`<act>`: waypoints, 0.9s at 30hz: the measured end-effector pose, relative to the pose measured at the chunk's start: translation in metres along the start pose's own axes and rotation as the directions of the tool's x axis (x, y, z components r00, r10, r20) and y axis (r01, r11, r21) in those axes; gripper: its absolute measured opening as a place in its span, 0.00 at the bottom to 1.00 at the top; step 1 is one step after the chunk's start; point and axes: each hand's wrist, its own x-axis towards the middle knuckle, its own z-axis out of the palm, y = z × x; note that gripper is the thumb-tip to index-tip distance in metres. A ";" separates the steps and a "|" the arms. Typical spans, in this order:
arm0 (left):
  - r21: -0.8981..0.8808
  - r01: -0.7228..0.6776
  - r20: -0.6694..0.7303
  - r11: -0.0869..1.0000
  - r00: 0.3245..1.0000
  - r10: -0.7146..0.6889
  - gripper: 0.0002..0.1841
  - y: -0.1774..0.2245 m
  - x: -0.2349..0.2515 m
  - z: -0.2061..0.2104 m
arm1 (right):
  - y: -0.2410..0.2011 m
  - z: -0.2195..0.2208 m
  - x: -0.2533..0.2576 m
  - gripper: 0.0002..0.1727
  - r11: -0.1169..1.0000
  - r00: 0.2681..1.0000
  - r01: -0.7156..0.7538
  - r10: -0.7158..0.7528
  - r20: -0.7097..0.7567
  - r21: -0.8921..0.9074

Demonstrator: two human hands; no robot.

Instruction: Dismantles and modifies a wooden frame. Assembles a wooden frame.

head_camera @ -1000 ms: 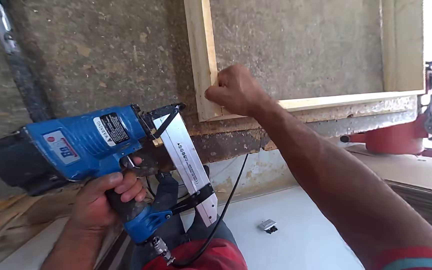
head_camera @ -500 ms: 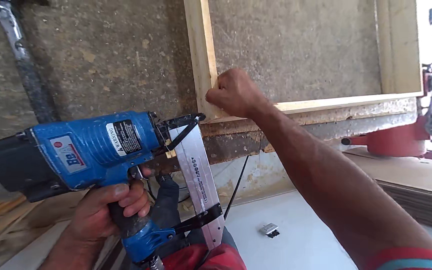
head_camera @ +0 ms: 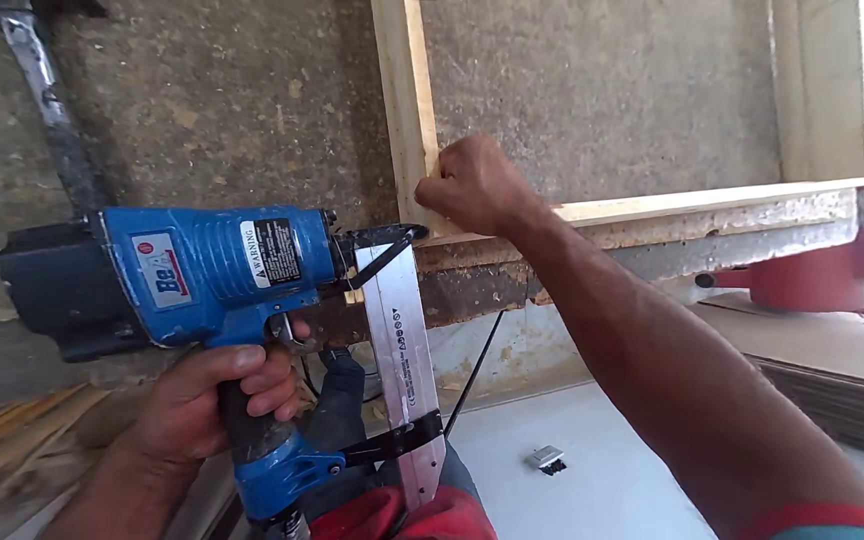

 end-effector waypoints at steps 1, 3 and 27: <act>0.000 0.001 -0.010 1.000 1.000 -0.001 0.20 0.000 0.000 0.001 | 0.000 0.000 0.000 0.25 1.000 1.000 0.000 0.000 0.000 0.004; -0.007 0.011 -0.022 1.000 1.000 -0.011 0.20 0.002 0.000 0.002 | 0.000 0.001 0.000 0.25 1.000 1.000 -0.003 0.003 0.004 0.005; 0.055 0.009 -0.038 0.998 0.999 -0.007 0.22 0.005 0.004 -0.001 | 0.004 0.007 -0.014 0.37 0.992 0.931 0.123 -0.103 -0.350 0.037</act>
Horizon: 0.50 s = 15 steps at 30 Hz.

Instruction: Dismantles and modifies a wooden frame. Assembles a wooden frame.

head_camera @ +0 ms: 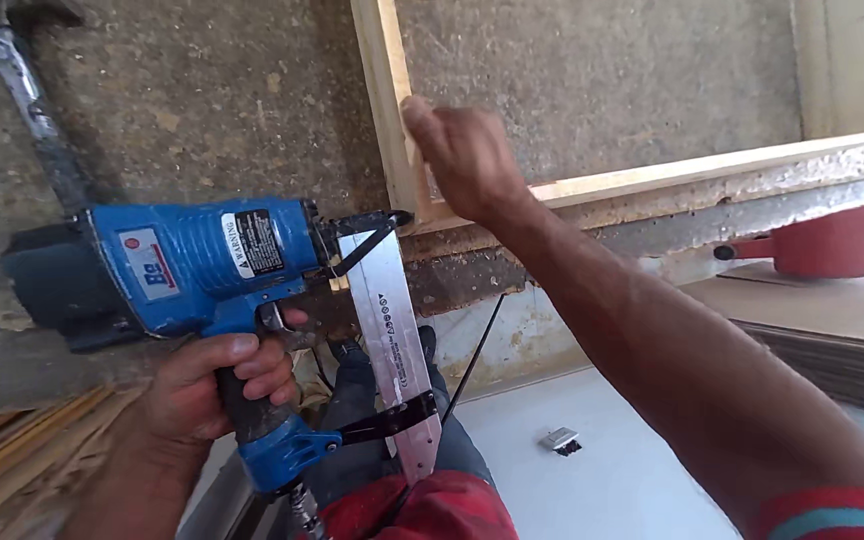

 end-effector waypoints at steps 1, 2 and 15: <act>-0.012 -0.018 0.010 1.000 1.000 0.018 0.23 -0.003 0.000 -0.005 | 0.004 -0.009 -0.007 0.32 0.999 0.997 0.037 -0.034 -0.071 0.039; -0.013 -0.036 0.001 0.999 0.999 0.036 0.23 -0.006 -0.002 -0.010 | 0.011 -0.021 -0.016 0.27 0.996 0.995 0.088 -0.087 -0.050 0.022; -0.037 -0.030 -0.030 0.999 0.999 0.029 0.21 -0.028 0.015 -0.039 | 0.064 -0.023 -0.052 0.26 0.810 0.966 0.196 -0.063 0.250 -0.552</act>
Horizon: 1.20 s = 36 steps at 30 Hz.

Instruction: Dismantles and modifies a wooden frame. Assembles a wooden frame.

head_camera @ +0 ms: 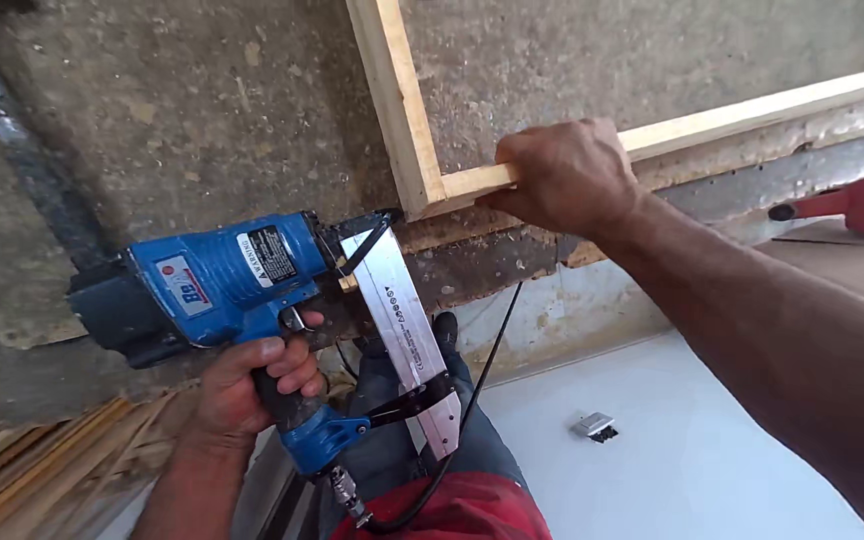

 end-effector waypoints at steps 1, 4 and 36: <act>0.003 0.002 0.006 1.000 1.000 -0.002 0.21 0.001 0.001 0.000 | 0.000 0.001 -0.001 0.26 1.000 1.000 0.003 -0.003 -0.007 -0.004; -0.001 0.010 0.022 1.000 1.000 -0.010 0.21 0.004 0.002 0.001 | 0.002 0.000 0.001 0.26 1.000 1.000 0.011 -0.011 -0.014 -0.006; 0.022 0.098 -0.082 0.995 0.992 -0.096 0.20 0.013 -0.001 0.007 | -0.001 0.002 -0.001 0.24 1.000 0.999 0.018 -0.018 -0.048 0.011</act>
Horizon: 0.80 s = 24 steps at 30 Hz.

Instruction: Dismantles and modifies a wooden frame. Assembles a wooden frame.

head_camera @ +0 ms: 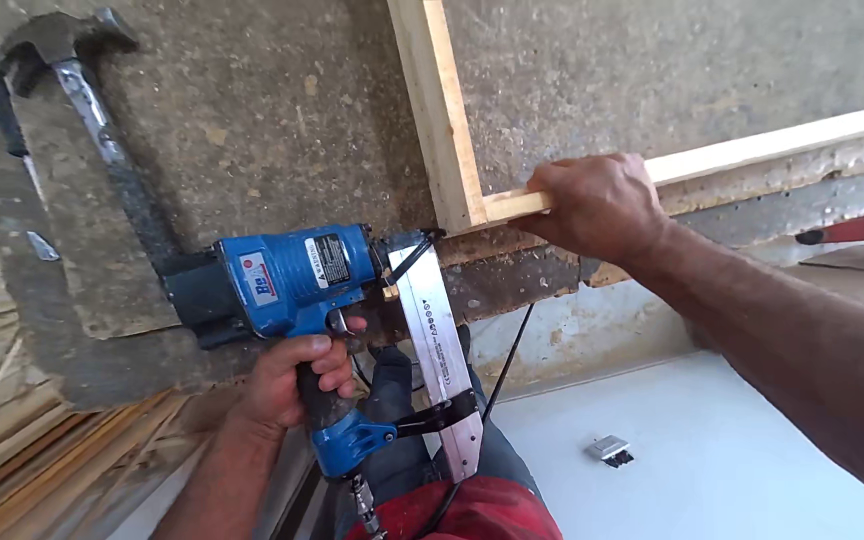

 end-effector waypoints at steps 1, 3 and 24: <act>-0.009 -0.026 0.014 1.000 1.000 0.026 0.23 -0.005 -0.001 -0.002 | 0.001 -0.001 0.000 0.24 1.000 1.000 0.003 -0.003 0.001 -0.001; -0.047 -0.059 0.034 0.997 0.998 0.061 0.25 -0.012 -0.006 -0.006 | 0.003 -0.001 0.001 0.22 1.000 1.000 0.016 -0.016 -0.007 0.005; -0.166 -0.032 0.171 0.986 0.983 0.061 0.18 -0.015 0.001 -0.001 | 0.003 0.002 0.001 0.24 1.000 1.000 -0.002 0.001 -0.016 -0.014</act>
